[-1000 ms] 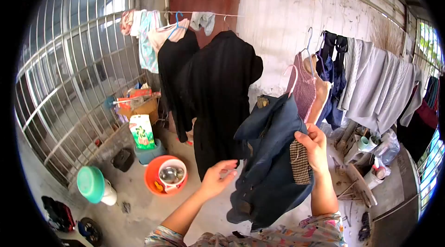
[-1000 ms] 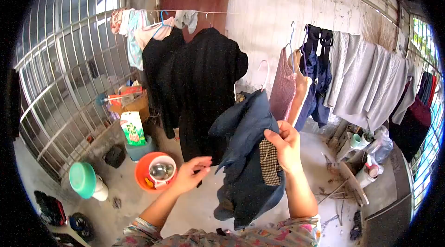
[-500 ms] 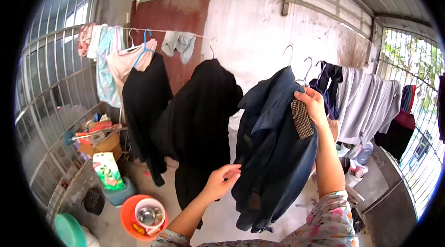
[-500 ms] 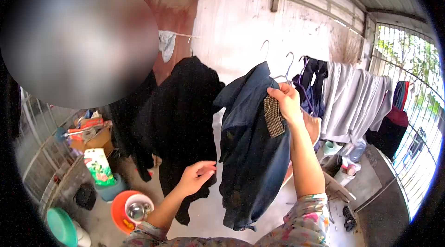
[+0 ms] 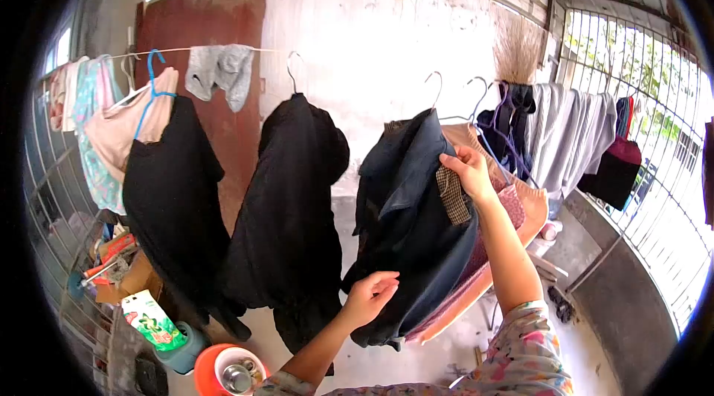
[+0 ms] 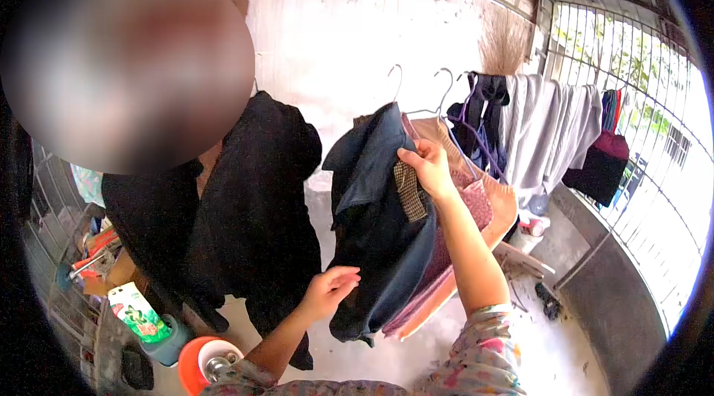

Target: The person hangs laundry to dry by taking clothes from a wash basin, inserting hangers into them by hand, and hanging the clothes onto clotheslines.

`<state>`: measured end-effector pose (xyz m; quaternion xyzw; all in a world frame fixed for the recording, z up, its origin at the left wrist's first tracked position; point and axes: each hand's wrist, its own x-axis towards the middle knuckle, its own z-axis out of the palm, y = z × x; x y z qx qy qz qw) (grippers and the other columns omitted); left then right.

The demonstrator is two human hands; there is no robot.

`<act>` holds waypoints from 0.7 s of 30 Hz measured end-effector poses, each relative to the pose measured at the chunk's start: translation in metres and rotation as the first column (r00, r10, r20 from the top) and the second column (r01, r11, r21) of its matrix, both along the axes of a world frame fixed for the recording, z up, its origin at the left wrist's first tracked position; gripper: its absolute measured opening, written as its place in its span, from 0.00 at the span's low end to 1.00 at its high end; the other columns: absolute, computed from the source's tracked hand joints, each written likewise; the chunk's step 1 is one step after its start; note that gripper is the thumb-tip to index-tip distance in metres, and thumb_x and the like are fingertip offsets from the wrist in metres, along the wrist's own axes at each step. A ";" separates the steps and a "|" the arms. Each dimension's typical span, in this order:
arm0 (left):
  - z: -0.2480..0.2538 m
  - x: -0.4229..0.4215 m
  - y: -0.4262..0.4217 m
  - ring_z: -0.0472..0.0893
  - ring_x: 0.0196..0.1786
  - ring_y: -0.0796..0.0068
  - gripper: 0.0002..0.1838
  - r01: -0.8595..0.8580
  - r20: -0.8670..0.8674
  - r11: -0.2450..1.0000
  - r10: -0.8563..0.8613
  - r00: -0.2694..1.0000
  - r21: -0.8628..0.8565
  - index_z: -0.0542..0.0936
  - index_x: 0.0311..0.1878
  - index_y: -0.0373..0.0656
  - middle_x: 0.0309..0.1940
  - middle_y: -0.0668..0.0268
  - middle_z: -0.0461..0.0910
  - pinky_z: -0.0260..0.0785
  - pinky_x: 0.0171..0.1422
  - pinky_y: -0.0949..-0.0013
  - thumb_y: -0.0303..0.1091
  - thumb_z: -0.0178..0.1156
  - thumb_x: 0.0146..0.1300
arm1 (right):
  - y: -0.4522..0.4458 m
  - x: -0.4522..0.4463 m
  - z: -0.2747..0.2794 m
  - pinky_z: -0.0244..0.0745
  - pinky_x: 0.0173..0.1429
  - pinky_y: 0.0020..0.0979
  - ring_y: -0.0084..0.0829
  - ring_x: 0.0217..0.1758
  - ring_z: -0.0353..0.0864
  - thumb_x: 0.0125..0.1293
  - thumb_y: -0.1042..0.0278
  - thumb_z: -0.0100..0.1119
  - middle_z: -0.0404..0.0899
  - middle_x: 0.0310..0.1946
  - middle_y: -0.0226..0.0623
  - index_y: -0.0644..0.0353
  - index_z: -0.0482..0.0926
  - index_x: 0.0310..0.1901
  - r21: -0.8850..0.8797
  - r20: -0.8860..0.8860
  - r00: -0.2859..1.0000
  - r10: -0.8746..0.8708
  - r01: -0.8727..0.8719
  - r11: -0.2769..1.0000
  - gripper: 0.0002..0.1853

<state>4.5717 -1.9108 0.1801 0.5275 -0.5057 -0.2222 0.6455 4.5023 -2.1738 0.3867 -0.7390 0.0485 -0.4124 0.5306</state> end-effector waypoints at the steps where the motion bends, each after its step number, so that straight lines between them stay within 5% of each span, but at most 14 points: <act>1: -0.003 0.002 -0.003 0.82 0.52 0.72 0.16 0.010 -0.014 1.000 -0.010 1.000 -0.003 0.75 0.58 0.36 0.48 0.57 0.82 0.74 0.58 0.70 0.26 0.58 0.69 | -0.003 0.001 -0.003 0.69 0.32 0.21 0.16 0.26 0.75 0.64 0.72 0.64 0.81 0.27 0.26 0.65 0.80 0.35 -0.005 -0.018 1.000 -0.007 0.007 1.000 0.05; 5: -0.013 0.002 -0.011 0.83 0.51 0.72 0.16 0.029 -0.024 0.999 -0.029 0.999 0.020 0.75 0.58 0.36 0.47 0.57 0.83 0.74 0.57 0.70 0.26 0.59 0.68 | 0.018 -0.006 -0.006 0.67 0.34 0.20 0.14 0.29 0.73 0.68 0.66 0.62 0.80 0.28 0.24 0.65 0.80 0.37 0.137 -0.094 0.996 0.012 0.001 0.991 0.10; 10: -0.043 -0.010 -0.017 0.83 0.51 0.72 0.15 0.023 -0.037 0.993 -0.019 0.999 0.114 0.76 0.56 0.36 0.47 0.58 0.83 0.74 0.57 0.70 0.25 0.60 0.67 | 0.041 -0.050 -0.053 0.70 0.55 0.27 0.23 0.50 0.76 0.77 0.53 0.45 0.80 0.48 0.34 0.64 0.75 0.60 0.077 -0.106 0.991 -0.077 0.085 0.993 0.23; 12: -0.060 -0.018 -0.020 0.83 0.49 0.72 0.15 -0.021 -0.055 0.996 0.025 0.998 0.085 0.77 0.55 0.35 0.46 0.59 0.83 0.74 0.56 0.71 0.24 0.61 0.66 | 0.044 -0.077 -0.095 0.68 0.61 0.29 0.26 0.54 0.76 0.77 0.56 0.46 0.80 0.52 0.37 0.65 0.75 0.59 0.014 -0.082 0.977 -0.197 0.199 0.980 0.22; 15: -0.078 -0.036 -0.019 0.83 0.38 0.76 0.12 -0.284 -0.048 0.956 0.288 0.956 0.079 0.79 0.49 0.38 0.40 0.62 0.84 0.73 0.42 0.74 0.23 0.60 0.62 | 0.079 -0.129 -0.140 0.69 0.61 0.30 0.29 0.54 0.77 0.75 0.63 0.50 0.81 0.48 0.41 0.65 0.75 0.59 -0.244 -0.125 0.886 -0.447 0.409 0.879 0.18; 17: -0.096 -0.049 -0.018 0.79 0.34 0.79 0.12 -0.396 -0.051 0.918 0.396 0.917 0.004 0.78 0.48 0.39 0.36 0.65 0.81 0.71 0.37 0.76 0.20 0.57 0.61 | 0.090 -0.170 -0.193 0.73 0.57 0.29 0.30 0.50 0.81 0.71 0.71 0.53 0.80 0.46 0.42 0.65 0.77 0.57 -0.009 -0.219 0.899 -0.379 0.387 0.922 0.15; 21: -0.128 -0.099 -0.006 0.74 0.36 0.84 0.07 -0.458 -0.149 0.887 0.462 0.874 0.061 0.74 0.43 0.37 0.34 0.70 0.75 0.67 0.40 0.79 0.19 0.55 0.63 | 0.118 -0.271 -0.277 0.77 0.52 0.27 0.29 0.45 0.83 0.67 0.80 0.54 0.80 0.45 0.42 0.66 0.76 0.57 0.049 -0.356 0.805 -0.475 0.523 0.851 0.17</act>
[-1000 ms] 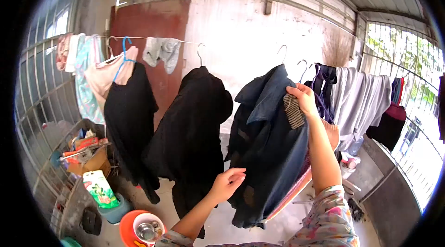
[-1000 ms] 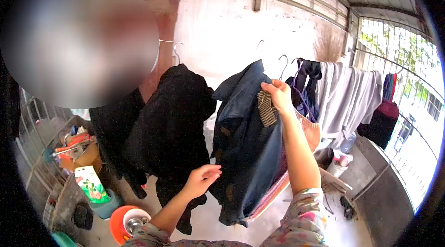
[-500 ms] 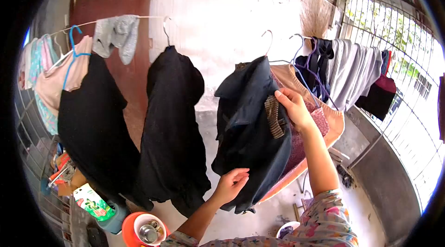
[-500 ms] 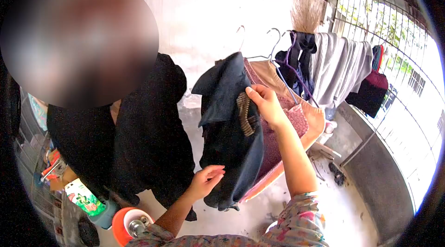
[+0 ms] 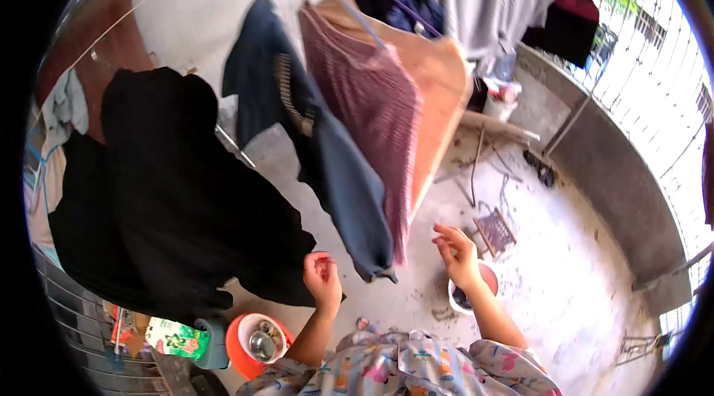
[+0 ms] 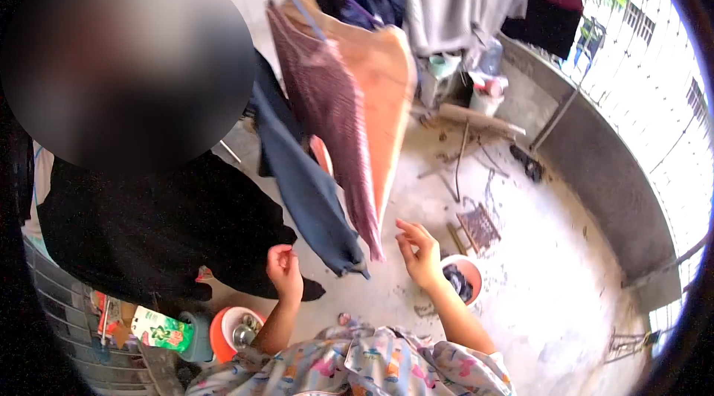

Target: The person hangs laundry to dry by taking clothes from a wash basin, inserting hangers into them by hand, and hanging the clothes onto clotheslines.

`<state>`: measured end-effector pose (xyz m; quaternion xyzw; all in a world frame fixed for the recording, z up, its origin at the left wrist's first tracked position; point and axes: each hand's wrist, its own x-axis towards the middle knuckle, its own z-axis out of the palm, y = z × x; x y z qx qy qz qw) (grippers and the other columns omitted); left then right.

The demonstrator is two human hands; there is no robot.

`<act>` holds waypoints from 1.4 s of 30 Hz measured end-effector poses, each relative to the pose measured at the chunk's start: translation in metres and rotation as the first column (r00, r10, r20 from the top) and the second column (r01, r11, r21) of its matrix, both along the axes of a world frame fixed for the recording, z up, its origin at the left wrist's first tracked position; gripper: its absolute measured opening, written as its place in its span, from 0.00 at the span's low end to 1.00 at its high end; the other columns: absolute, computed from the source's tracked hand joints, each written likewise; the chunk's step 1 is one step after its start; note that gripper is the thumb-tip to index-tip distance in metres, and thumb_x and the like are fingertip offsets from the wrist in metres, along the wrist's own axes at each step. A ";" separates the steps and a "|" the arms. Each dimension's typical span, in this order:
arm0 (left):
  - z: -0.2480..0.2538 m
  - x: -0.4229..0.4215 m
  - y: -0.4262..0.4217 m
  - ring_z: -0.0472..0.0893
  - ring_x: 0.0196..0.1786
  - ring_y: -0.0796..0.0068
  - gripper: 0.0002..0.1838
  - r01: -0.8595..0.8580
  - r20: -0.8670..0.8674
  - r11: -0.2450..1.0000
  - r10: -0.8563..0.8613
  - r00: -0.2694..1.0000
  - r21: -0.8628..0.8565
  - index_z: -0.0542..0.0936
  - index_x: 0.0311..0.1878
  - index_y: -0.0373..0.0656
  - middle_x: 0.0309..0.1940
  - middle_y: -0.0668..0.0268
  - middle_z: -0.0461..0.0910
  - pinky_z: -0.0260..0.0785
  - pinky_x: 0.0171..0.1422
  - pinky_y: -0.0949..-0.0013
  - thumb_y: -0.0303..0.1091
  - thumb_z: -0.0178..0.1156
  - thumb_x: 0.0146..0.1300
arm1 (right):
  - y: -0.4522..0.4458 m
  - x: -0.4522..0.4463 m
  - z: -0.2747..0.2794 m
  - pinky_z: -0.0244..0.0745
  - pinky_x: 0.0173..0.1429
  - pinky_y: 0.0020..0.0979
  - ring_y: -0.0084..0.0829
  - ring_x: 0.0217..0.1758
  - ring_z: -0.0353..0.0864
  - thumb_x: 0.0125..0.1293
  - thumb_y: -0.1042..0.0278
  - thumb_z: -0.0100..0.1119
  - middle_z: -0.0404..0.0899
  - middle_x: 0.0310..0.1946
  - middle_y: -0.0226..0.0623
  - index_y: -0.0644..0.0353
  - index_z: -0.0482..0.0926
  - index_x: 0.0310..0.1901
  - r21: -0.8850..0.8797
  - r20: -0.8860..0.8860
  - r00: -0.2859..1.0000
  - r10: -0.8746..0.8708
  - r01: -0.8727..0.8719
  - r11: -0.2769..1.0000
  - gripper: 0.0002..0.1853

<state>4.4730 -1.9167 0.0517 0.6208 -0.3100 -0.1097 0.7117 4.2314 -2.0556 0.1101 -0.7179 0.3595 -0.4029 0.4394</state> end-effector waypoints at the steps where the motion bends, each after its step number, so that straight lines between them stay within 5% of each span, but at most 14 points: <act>1: -0.008 -0.016 0.002 0.72 0.34 0.85 0.06 -0.002 -0.029 1.000 0.002 1.000 0.021 0.73 0.41 0.38 0.33 0.71 0.73 0.65 0.39 0.80 0.18 0.55 0.63 | 0.006 -0.030 -0.025 0.77 0.50 0.27 0.27 0.45 0.83 0.67 0.80 0.55 0.80 0.46 0.42 0.66 0.76 0.58 0.079 0.010 0.999 -0.045 0.044 0.996 0.17; 8: -0.022 -0.154 -0.028 0.77 0.35 0.81 0.09 0.167 0.101 0.984 -0.173 0.980 0.067 0.74 0.45 0.37 0.35 0.68 0.77 0.69 0.39 0.78 0.20 0.58 0.62 | 0.042 -0.203 -0.099 0.78 0.43 0.23 0.22 0.38 0.82 0.68 0.74 0.57 0.83 0.40 0.36 0.66 0.79 0.52 0.257 0.015 0.955 -0.295 0.281 0.925 0.13; 10: -0.010 -0.177 -0.047 0.78 0.43 0.76 0.16 0.231 0.084 0.972 -0.234 0.969 0.042 0.74 0.53 0.35 0.48 0.62 0.76 0.73 0.43 0.75 0.21 0.58 0.61 | 0.033 -0.231 -0.112 0.78 0.45 0.23 0.22 0.38 0.82 0.68 0.74 0.58 0.84 0.39 0.36 0.67 0.80 0.51 0.280 0.050 0.958 -0.282 0.257 0.925 0.12; 12: 0.028 -0.196 -0.070 0.77 0.50 0.71 0.23 0.186 0.292 0.983 -0.176 0.940 -0.006 0.71 0.60 0.35 0.55 0.58 0.72 0.73 0.48 0.71 0.20 0.58 0.60 | 0.017 -0.240 -0.110 0.78 0.47 0.24 0.23 0.40 0.84 0.67 0.74 0.59 0.85 0.38 0.36 0.66 0.80 0.49 0.316 0.097 0.970 -0.224 0.184 0.931 0.11; 14: 0.055 -0.202 -0.088 0.71 0.62 0.61 0.29 0.158 0.405 0.987 -0.134 0.904 -0.027 0.66 0.66 0.34 0.62 0.53 0.67 0.70 0.60 0.63 0.21 0.58 0.59 | -0.005 -0.230 -0.079 0.78 0.48 0.24 0.23 0.41 0.84 0.67 0.77 0.60 0.84 0.38 0.35 0.68 0.79 0.48 0.232 0.103 0.989 -0.108 0.082 0.969 0.10; 18: 0.123 -0.195 -0.113 0.65 0.69 0.53 0.32 0.021 0.576 0.985 0.082 0.813 -0.171 0.63 0.68 0.32 0.67 0.48 0.63 0.61 0.70 0.58 0.22 0.56 0.59 | -0.052 -0.167 0.011 0.77 0.50 0.26 0.23 0.43 0.83 0.67 0.75 0.60 0.85 0.40 0.35 0.66 0.81 0.46 0.067 0.170 0.974 0.150 -0.163 0.984 0.08; 22: 0.193 -0.158 -0.132 0.61 0.73 0.57 0.30 0.111 0.488 0.928 0.083 0.869 -0.355 0.60 0.70 0.32 0.70 0.52 0.61 0.50 0.77 0.53 0.25 0.53 0.65 | -0.097 -0.086 0.132 0.78 0.46 0.27 0.25 0.42 0.84 0.66 0.73 0.61 0.85 0.40 0.37 0.64 0.81 0.48 -0.291 0.174 0.936 0.304 -0.246 0.924 0.11; 24: 0.224 -0.138 -0.145 0.61 0.73 0.58 0.28 0.093 0.423 0.896 0.112 0.899 -0.435 0.61 0.70 0.33 0.70 0.52 0.61 0.48 0.78 0.55 0.26 0.50 0.67 | -0.113 -0.034 0.196 0.78 0.47 0.28 0.26 0.44 0.84 0.65 0.70 0.63 0.84 0.43 0.39 0.64 0.80 0.50 -0.339 0.368 0.875 0.314 -0.188 0.922 0.14; 28: 0.248 -0.098 -0.168 0.61 0.73 0.59 0.28 0.038 0.333 0.885 0.134 0.933 -0.464 0.59 0.72 0.33 0.71 0.51 0.60 0.49 0.77 0.60 0.26 0.48 0.69 | -0.161 0.077 0.273 0.75 0.55 0.30 0.29 0.52 0.79 0.57 0.52 0.73 0.80 0.47 0.46 0.73 0.73 0.58 -0.302 0.237 0.937 0.258 -0.181 0.936 0.36; 30: 0.245 -0.080 -0.186 0.61 0.73 0.60 0.28 0.158 0.234 0.805 -0.026 0.972 -0.571 0.57 0.72 0.34 0.71 0.51 0.60 0.49 0.77 0.61 0.26 0.47 0.71 | -0.170 0.125 0.289 0.77 0.53 0.36 0.42 0.47 0.83 0.43 0.40 0.76 0.82 0.43 0.55 0.80 0.74 0.54 -0.308 0.104 0.960 0.258 -0.216 0.926 0.48; 32: 0.251 -0.068 -0.189 0.60 0.74 0.61 0.29 0.255 0.116 0.739 -0.236 0.965 -0.624 0.55 0.73 0.34 0.72 0.51 0.59 0.50 0.77 0.61 0.32 0.47 0.73 | -0.168 0.151 0.297 0.78 0.44 0.36 0.41 0.38 0.84 0.42 0.54 0.78 0.83 0.35 0.52 0.78 0.78 0.43 -0.261 0.005 0.942 0.335 -0.322 0.910 0.35; 35: 0.269 -0.074 -0.189 0.62 0.72 0.59 0.30 0.245 0.196 0.798 -0.162 0.967 -0.550 0.54 0.73 0.33 0.71 0.48 0.61 0.50 0.77 0.60 0.30 0.48 0.72 | -0.168 0.174 0.295 0.72 0.30 0.34 0.30 0.26 0.77 0.49 0.72 0.67 0.79 0.25 0.38 0.68 0.80 0.29 0.089 0.185 0.888 0.420 -0.441 0.893 0.09; 40: 0.270 -0.059 -0.199 0.65 0.70 0.55 0.33 0.423 0.425 0.731 -0.200 0.883 -0.535 0.54 0.72 0.31 0.70 0.44 0.60 0.55 0.73 0.56 0.26 0.52 0.65 | -0.187 0.165 0.305 0.64 0.26 0.27 0.21 0.22 0.70 0.57 0.70 0.60 0.74 0.21 0.30 0.63 0.78 0.26 0.097 0.412 0.757 0.507 -0.590 0.802 0.07; 42: 0.278 -0.056 -0.204 0.66 0.69 0.58 0.34 0.412 0.588 0.784 -0.075 0.805 -0.464 0.54 0.72 0.29 0.70 0.46 0.60 0.57 0.72 0.58 0.36 0.54 0.69 | -0.186 0.159 0.320 0.63 0.26 0.26 0.20 0.22 0.69 0.60 0.68 0.61 0.74 0.22 0.28 0.63 0.78 0.29 0.033 0.435 0.715 0.547 -0.620 0.784 0.08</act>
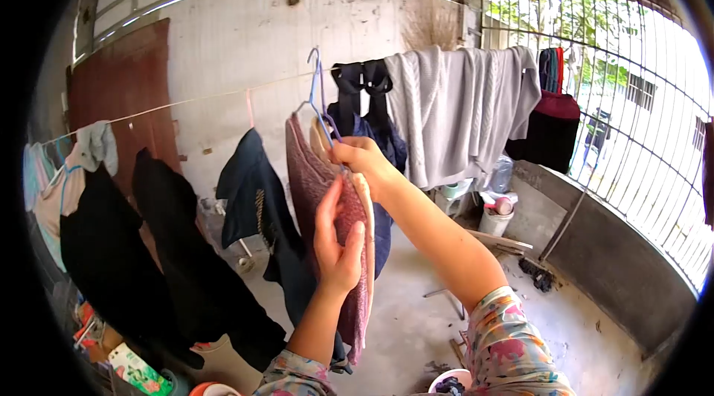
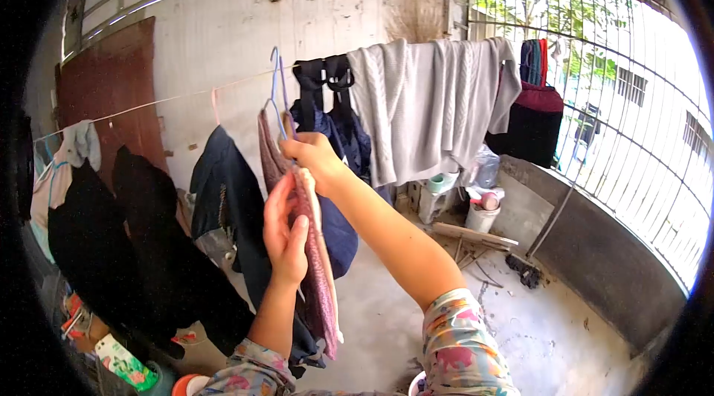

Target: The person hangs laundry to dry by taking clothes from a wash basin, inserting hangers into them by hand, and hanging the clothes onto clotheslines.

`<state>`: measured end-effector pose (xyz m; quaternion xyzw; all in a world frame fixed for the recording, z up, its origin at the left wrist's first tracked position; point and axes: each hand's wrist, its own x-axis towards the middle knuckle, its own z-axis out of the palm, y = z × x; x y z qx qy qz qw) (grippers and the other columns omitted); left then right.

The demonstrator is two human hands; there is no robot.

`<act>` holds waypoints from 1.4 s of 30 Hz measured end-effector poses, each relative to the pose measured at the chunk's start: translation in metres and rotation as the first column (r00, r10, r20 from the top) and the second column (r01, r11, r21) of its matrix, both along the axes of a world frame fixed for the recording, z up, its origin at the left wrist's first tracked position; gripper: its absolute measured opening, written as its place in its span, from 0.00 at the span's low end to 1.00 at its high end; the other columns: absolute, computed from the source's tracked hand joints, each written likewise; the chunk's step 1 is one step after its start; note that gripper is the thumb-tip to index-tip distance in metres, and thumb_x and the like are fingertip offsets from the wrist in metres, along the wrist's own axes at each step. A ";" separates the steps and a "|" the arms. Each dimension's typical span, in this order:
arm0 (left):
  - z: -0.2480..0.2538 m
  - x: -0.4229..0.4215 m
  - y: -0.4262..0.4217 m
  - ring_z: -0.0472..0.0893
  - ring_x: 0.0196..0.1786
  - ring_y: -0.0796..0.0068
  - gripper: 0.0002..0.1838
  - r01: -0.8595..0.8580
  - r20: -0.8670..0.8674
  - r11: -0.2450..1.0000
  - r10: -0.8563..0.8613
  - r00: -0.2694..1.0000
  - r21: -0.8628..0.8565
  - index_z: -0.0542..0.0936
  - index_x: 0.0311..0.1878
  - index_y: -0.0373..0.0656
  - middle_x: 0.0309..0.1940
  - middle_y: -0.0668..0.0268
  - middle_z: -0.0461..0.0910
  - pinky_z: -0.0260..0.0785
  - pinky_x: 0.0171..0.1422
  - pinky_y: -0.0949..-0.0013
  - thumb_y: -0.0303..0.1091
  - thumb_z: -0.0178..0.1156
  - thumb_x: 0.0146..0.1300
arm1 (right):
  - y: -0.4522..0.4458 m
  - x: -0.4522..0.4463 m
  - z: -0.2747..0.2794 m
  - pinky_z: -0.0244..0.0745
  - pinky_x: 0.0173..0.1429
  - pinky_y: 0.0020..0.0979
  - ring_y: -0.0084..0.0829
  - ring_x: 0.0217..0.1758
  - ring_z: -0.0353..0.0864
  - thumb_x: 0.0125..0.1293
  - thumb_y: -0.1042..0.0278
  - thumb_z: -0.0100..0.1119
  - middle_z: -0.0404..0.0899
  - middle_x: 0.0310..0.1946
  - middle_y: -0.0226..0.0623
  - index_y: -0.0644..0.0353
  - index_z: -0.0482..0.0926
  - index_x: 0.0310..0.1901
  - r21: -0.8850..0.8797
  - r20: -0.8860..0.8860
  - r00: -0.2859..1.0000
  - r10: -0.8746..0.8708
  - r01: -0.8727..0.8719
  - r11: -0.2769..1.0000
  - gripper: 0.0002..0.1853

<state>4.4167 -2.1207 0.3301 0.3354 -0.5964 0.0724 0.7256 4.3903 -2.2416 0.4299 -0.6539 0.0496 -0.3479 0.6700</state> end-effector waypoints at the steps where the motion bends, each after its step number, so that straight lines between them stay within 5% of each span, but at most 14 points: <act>1: 0.004 -0.002 -0.002 0.65 0.70 0.58 0.34 -0.015 0.003 1.000 0.015 1.000 -0.022 0.55 0.71 0.27 0.71 0.47 0.60 0.56 0.73 0.57 0.36 0.54 0.68 | -0.002 0.001 0.007 0.63 0.28 0.25 0.19 0.24 0.69 0.62 0.66 0.61 0.74 0.25 0.28 0.64 0.77 0.32 0.019 0.054 0.998 0.046 -0.047 0.999 0.09; 2: 0.011 -0.007 -0.002 0.64 0.71 0.56 0.34 -0.023 0.030 0.998 0.025 0.999 -0.061 0.55 0.70 0.25 0.71 0.45 0.59 0.55 0.74 0.56 0.34 0.52 0.67 | -0.003 -0.007 0.019 0.67 0.38 0.22 0.20 0.34 0.72 0.62 0.69 0.57 0.77 0.32 0.29 0.66 0.79 0.38 -0.044 0.023 0.996 0.085 -0.084 0.996 0.09; 5: 0.013 -0.017 -0.003 0.63 0.71 0.50 0.33 0.036 0.048 0.987 -0.029 0.998 -0.159 0.57 0.68 0.24 0.69 0.40 0.60 0.53 0.76 0.53 0.29 0.53 0.63 | 0.000 -0.028 0.036 0.67 0.45 0.21 0.19 0.40 0.72 0.62 0.71 0.55 0.77 0.36 0.32 0.67 0.78 0.40 -0.174 0.060 0.987 0.146 -0.134 0.976 0.09; 6: 0.010 -0.020 -0.003 0.66 0.68 0.50 0.32 0.013 0.066 0.982 0.000 0.998 -0.191 0.59 0.67 0.24 0.66 0.39 0.63 0.56 0.73 0.54 0.30 0.53 0.63 | 0.003 -0.038 0.037 0.63 0.36 0.23 0.18 0.32 0.69 0.61 0.69 0.60 0.74 0.30 0.27 0.67 0.78 0.39 -0.217 0.089 0.992 0.093 -0.072 0.974 0.10; 13: -0.047 -0.047 -0.009 0.76 0.50 0.57 0.19 -0.070 -0.076 0.969 0.054 0.996 -0.237 0.68 0.56 0.28 0.50 0.44 0.76 0.70 0.56 0.59 0.29 0.51 0.64 | 0.005 -0.167 -0.042 0.68 0.42 0.20 0.17 0.39 0.73 0.54 0.70 0.58 0.77 0.36 0.27 0.65 0.77 0.45 -0.175 -0.110 0.982 0.152 -0.169 0.970 0.16; 17: -0.087 -0.077 -0.019 0.76 0.52 0.57 0.17 -0.043 -0.083 0.991 0.033 0.996 -0.127 0.70 0.55 0.31 0.52 0.48 0.75 0.66 0.63 0.57 0.30 0.50 0.67 | 0.021 -0.261 -0.106 0.68 0.39 0.19 0.16 0.38 0.72 0.52 0.76 0.59 0.76 0.37 0.26 0.64 0.76 0.46 0.009 -0.197 0.964 0.181 -0.183 0.983 0.16; 21: -0.103 -0.132 -0.031 0.71 0.59 0.56 0.20 -0.218 -0.022 0.975 0.217 0.976 -0.043 0.70 0.56 0.31 0.56 0.50 0.73 0.61 0.67 0.55 0.29 0.55 0.63 | 0.045 -0.376 -0.147 0.68 0.44 0.22 0.20 0.42 0.72 0.52 0.74 0.60 0.75 0.39 0.30 0.66 0.76 0.46 0.143 -0.190 0.969 0.158 -0.132 0.981 0.17; 24: -0.100 -0.193 -0.028 0.64 0.68 0.45 0.30 -0.289 0.263 0.950 0.250 0.932 0.121 0.66 0.66 0.31 0.66 0.47 0.66 0.55 0.72 0.49 0.32 0.59 0.61 | 0.071 -0.467 -0.172 0.67 0.46 0.23 0.21 0.44 0.72 0.52 0.69 0.63 0.75 0.41 0.31 0.67 0.77 0.45 0.124 -0.076 0.992 0.099 -0.089 0.988 0.18; 28: -0.111 -0.310 -0.026 0.61 0.71 0.42 0.34 -0.143 0.353 0.969 0.064 0.933 0.203 0.65 0.69 0.35 0.70 0.45 0.61 0.50 0.74 0.47 0.31 0.63 0.58 | 0.131 -0.608 -0.182 0.69 0.42 0.22 0.22 0.41 0.73 0.54 0.71 0.64 0.75 0.41 0.33 0.68 0.76 0.46 0.163 -0.157 0.988 0.007 0.019 0.986 0.18; 31: -0.116 -0.418 -0.018 0.62 0.71 0.48 0.33 0.048 0.348 0.956 -0.151 0.925 0.289 0.66 0.69 0.36 0.71 0.47 0.59 0.56 0.73 0.55 0.26 0.61 0.60 | 0.189 -0.708 -0.173 0.67 0.50 0.39 0.40 0.43 0.73 0.49 0.70 0.65 0.76 0.36 0.48 0.75 0.77 0.36 0.228 -0.154 0.970 -0.190 0.222 0.948 0.16; 35: -0.132 -0.560 -0.011 0.66 0.68 0.52 0.32 0.238 0.286 0.917 -0.333 0.898 0.319 0.67 0.68 0.35 0.67 0.50 0.65 0.57 0.72 0.57 0.24 0.63 0.58 | 0.245 -0.813 -0.177 0.64 0.40 0.35 0.38 0.34 0.72 0.41 0.69 0.63 0.74 0.27 0.48 0.76 0.76 0.30 0.336 -0.005 0.881 -0.474 0.448 0.829 0.17; 40: -0.145 -0.669 -0.012 0.69 0.65 0.52 0.28 0.383 0.126 0.813 -0.478 0.869 0.439 0.70 0.64 0.36 0.62 0.51 0.69 0.60 0.69 0.57 0.28 0.62 0.60 | 0.279 -0.907 -0.180 0.67 0.45 0.33 0.38 0.38 0.75 0.36 0.67 0.62 0.77 0.30 0.48 0.75 0.77 0.30 0.382 -0.095 0.727 -0.680 0.657 0.650 0.19; 41: -0.152 -0.681 -0.014 0.69 0.65 0.53 0.27 0.382 0.139 0.801 -0.490 0.860 0.462 0.71 0.63 0.36 0.62 0.51 0.70 0.60 0.69 0.57 0.28 0.62 0.60 | 0.279 -0.933 -0.187 0.66 0.50 0.27 0.30 0.45 0.73 0.44 0.71 0.64 0.76 0.39 0.40 0.72 0.78 0.39 0.340 -0.053 0.802 -0.595 0.574 0.745 0.19; 42: -0.159 -0.692 -0.019 0.70 0.64 0.53 0.26 0.383 0.151 0.790 -0.504 0.850 0.479 0.71 0.63 0.36 0.61 0.52 0.70 0.60 0.69 0.58 0.27 0.61 0.60 | 0.280 -0.948 -0.188 0.66 0.50 0.27 0.30 0.44 0.73 0.44 0.71 0.64 0.76 0.39 0.39 0.72 0.77 0.40 0.331 -0.089 0.769 -0.633 0.622 0.709 0.19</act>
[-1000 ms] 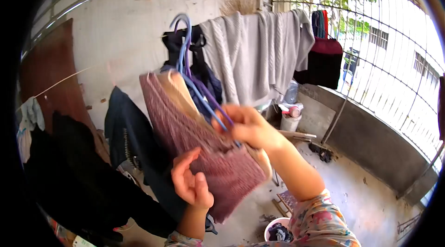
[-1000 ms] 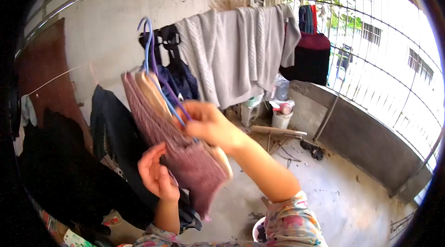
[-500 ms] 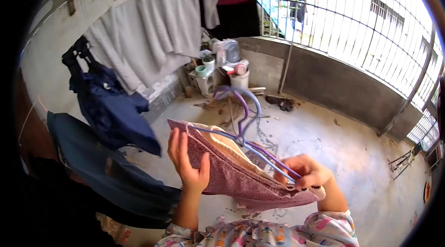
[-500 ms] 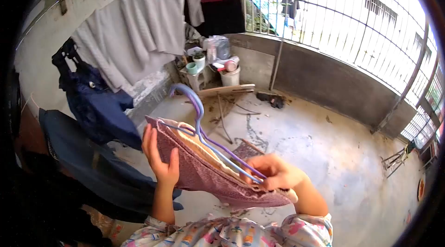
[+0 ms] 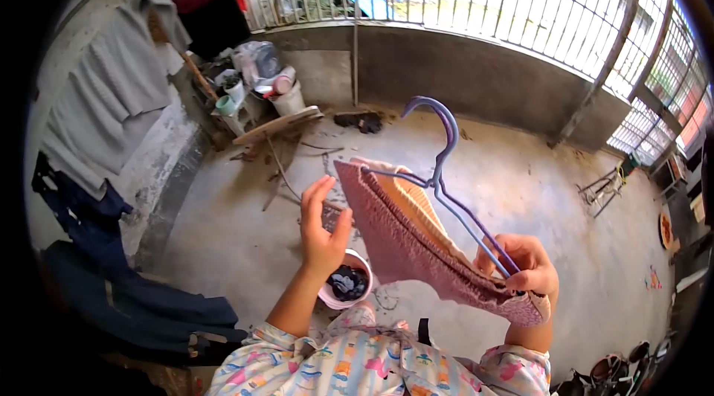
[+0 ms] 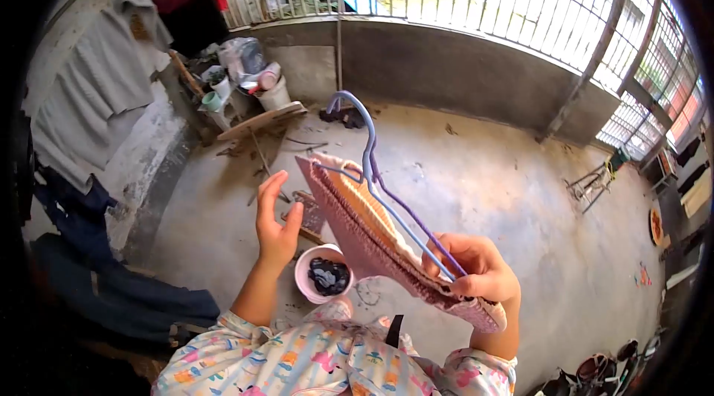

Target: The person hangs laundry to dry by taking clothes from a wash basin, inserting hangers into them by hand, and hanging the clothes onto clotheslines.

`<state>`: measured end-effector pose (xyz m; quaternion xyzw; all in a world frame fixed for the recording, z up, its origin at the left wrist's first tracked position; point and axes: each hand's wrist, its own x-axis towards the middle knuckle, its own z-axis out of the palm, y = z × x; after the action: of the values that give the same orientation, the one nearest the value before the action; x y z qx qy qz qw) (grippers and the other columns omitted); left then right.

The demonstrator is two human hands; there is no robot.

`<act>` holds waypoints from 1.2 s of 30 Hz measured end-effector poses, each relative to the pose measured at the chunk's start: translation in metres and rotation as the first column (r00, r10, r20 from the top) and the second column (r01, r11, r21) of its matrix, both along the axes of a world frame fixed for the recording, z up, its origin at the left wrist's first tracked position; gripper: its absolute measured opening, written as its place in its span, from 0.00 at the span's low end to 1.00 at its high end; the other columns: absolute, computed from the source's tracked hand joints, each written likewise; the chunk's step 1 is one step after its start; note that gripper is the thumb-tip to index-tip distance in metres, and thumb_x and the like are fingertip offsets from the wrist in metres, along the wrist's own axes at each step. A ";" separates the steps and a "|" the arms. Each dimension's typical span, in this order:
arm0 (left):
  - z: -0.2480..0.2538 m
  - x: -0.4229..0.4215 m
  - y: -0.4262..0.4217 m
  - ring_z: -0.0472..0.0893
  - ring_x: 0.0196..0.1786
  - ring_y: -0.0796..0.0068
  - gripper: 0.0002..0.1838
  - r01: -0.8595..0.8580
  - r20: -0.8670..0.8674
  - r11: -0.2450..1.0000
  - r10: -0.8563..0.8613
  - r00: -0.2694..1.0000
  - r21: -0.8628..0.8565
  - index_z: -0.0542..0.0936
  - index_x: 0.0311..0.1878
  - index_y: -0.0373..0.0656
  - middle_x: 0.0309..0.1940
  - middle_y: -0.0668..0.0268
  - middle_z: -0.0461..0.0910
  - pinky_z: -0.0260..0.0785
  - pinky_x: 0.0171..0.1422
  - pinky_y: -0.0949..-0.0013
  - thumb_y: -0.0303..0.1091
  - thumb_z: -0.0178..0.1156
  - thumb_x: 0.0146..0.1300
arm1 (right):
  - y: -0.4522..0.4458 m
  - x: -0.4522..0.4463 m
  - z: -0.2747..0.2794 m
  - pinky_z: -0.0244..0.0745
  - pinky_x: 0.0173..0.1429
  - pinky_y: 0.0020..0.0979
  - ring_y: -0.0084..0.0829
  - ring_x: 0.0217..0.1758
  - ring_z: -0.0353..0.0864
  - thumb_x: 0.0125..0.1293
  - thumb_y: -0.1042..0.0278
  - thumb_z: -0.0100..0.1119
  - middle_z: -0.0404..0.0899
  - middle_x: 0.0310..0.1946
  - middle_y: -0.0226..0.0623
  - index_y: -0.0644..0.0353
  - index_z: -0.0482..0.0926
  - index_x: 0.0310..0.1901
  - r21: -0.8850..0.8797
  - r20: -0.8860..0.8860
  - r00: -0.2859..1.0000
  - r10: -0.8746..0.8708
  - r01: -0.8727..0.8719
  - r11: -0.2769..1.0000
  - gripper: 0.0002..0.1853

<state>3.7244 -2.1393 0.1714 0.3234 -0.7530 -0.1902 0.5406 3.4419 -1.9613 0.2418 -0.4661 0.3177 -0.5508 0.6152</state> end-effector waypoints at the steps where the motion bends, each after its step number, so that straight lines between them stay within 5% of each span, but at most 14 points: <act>1: -0.006 -0.012 -0.002 0.71 0.63 0.54 0.24 0.017 0.011 0.999 -0.018 1.000 0.048 0.72 0.61 0.36 0.60 0.52 0.71 0.61 0.68 0.58 0.26 0.61 0.60 | 0.002 -0.016 -0.001 0.66 0.50 0.27 0.29 0.44 0.73 0.43 0.72 0.64 0.76 0.39 0.38 0.72 0.77 0.40 0.012 -0.034 0.998 -0.049 0.049 0.999 0.20; 4: -0.030 -0.049 -0.020 0.72 0.62 0.55 0.23 0.106 -0.018 0.973 -0.105 0.994 0.203 0.73 0.59 0.37 0.58 0.53 0.73 0.62 0.67 0.59 0.26 0.61 0.59 | -0.006 -0.055 -0.004 0.65 0.49 0.25 0.27 0.43 0.72 0.41 0.73 0.63 0.75 0.38 0.37 0.72 0.77 0.40 0.005 -0.106 0.978 -0.181 0.183 0.983 0.20; 10: -0.068 -0.130 -0.067 0.79 0.41 0.81 0.15 0.313 -0.206 0.835 -0.243 0.948 0.454 0.76 0.56 0.37 0.44 0.67 0.79 0.72 0.46 0.76 0.23 0.55 0.67 | -0.085 -0.117 -0.003 0.64 0.47 0.23 0.23 0.41 0.71 0.40 0.74 0.59 0.73 0.36 0.32 0.70 0.76 0.39 0.044 -0.247 0.925 -0.288 0.307 0.951 0.19; 17: -0.056 -0.220 -0.197 0.72 0.31 0.87 0.15 0.670 -0.461 0.577 -0.487 0.742 0.468 0.78 0.58 0.38 0.41 0.68 0.78 0.67 0.36 0.81 0.28 0.56 0.69 | -0.267 -0.169 -0.011 0.68 0.43 0.24 0.21 0.37 0.71 0.46 0.77 0.56 0.72 0.35 0.31 0.70 0.76 0.43 0.137 -0.378 0.923 -0.068 0.128 0.982 0.18; 21: -0.020 -0.260 -0.279 0.68 0.29 0.89 0.20 0.790 -0.641 0.413 -0.465 0.611 0.453 0.74 0.63 0.39 0.35 0.74 0.77 0.63 0.33 0.81 0.36 0.56 0.72 | -0.377 -0.175 -0.014 0.72 0.40 0.27 0.22 0.36 0.74 0.50 0.78 0.55 0.73 0.33 0.32 0.70 0.77 0.45 0.028 -0.381 0.922 0.064 -0.057 0.998 0.17; 22: -0.013 -0.266 -0.300 0.68 0.29 0.90 0.20 0.793 -0.648 0.396 -0.460 0.607 0.463 0.74 0.63 0.39 0.34 0.75 0.77 0.62 0.32 0.81 0.36 0.57 0.72 | -0.398 -0.178 -0.011 0.73 0.42 0.28 0.23 0.39 0.74 0.50 0.79 0.54 0.74 0.34 0.32 0.70 0.77 0.45 0.140 -0.324 0.933 0.155 -0.115 0.984 0.17; 25: 0.005 -0.281 -0.359 0.70 0.26 0.87 0.16 0.774 -0.698 0.419 -0.356 0.622 0.476 0.78 0.54 0.36 0.29 0.72 0.77 0.61 0.28 0.81 0.37 0.59 0.71 | -0.466 -0.186 -0.007 0.69 0.53 0.27 0.24 0.45 0.73 0.51 0.79 0.55 0.76 0.37 0.32 0.69 0.77 0.45 0.056 -0.369 0.911 0.186 -0.178 0.982 0.17; 29: 0.021 -0.303 -0.440 0.73 0.21 0.82 0.12 0.700 -0.732 0.527 -0.199 0.652 0.481 0.80 0.45 0.36 0.29 0.66 0.79 0.63 0.23 0.79 0.37 0.59 0.71 | -0.561 -0.206 -0.011 0.68 0.57 0.27 0.25 0.49 0.73 0.54 0.77 0.56 0.76 0.41 0.33 0.69 0.76 0.48 -0.092 -0.407 0.899 0.163 -0.218 0.972 0.17; 33: 0.032 -0.320 -0.519 0.76 0.20 0.78 0.11 0.576 -0.723 0.677 -0.094 0.684 0.457 0.79 0.44 0.36 0.27 0.65 0.79 0.68 0.22 0.75 0.36 0.59 0.70 | -0.649 -0.231 -0.006 0.66 0.68 0.36 0.33 0.64 0.71 0.66 0.70 0.60 0.72 0.59 0.42 0.67 0.72 0.62 -0.202 -0.347 0.936 0.058 -0.135 0.970 0.23; 36: 0.052 -0.334 -0.574 0.76 0.20 0.78 0.11 0.467 -0.704 0.762 -0.021 0.710 0.448 0.79 0.43 0.36 0.26 0.64 0.79 0.68 0.22 0.75 0.36 0.58 0.71 | -0.702 -0.272 -0.001 0.66 0.68 0.36 0.33 0.64 0.72 0.68 0.68 0.60 0.73 0.60 0.42 0.67 0.70 0.64 -0.272 -0.378 0.926 0.024 -0.136 0.953 0.25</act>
<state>3.3901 -2.7128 0.2234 0.2783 -0.4484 -0.5930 0.6081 3.1697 -2.6637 0.2404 -0.6603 0.3231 -0.4680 0.4904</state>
